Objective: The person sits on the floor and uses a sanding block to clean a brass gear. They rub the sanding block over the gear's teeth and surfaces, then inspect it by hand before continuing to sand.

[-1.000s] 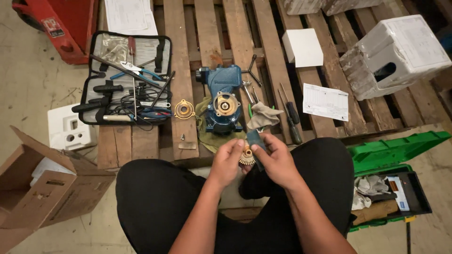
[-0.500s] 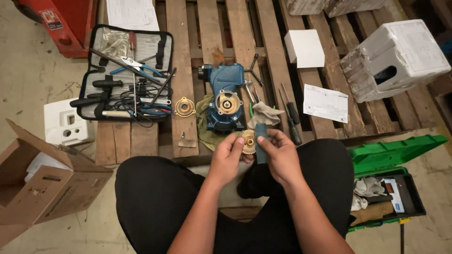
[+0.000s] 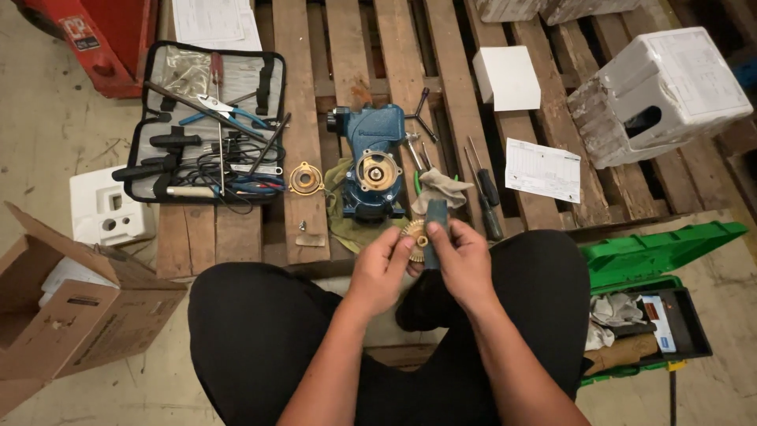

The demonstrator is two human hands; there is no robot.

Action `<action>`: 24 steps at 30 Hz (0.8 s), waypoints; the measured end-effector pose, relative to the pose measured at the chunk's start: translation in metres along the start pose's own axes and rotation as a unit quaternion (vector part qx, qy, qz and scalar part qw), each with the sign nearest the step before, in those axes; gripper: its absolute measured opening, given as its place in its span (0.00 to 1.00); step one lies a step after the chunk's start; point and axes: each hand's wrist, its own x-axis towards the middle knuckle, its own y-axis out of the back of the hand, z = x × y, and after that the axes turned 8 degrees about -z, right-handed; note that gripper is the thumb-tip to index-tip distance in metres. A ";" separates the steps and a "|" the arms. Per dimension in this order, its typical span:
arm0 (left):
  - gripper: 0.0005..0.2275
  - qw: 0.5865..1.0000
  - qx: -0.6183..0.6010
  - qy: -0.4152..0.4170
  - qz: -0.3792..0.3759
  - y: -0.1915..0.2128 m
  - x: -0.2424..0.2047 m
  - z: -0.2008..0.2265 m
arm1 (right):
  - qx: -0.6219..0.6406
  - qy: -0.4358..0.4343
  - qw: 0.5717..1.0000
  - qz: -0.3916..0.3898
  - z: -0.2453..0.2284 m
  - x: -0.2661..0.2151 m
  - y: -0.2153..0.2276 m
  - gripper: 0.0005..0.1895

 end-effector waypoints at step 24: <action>0.11 0.995 0.099 0.028 -0.009 0.014 -0.001 0.006 | -0.113 -0.035 0.990 -0.073 -0.034 0.005 0.003 0.12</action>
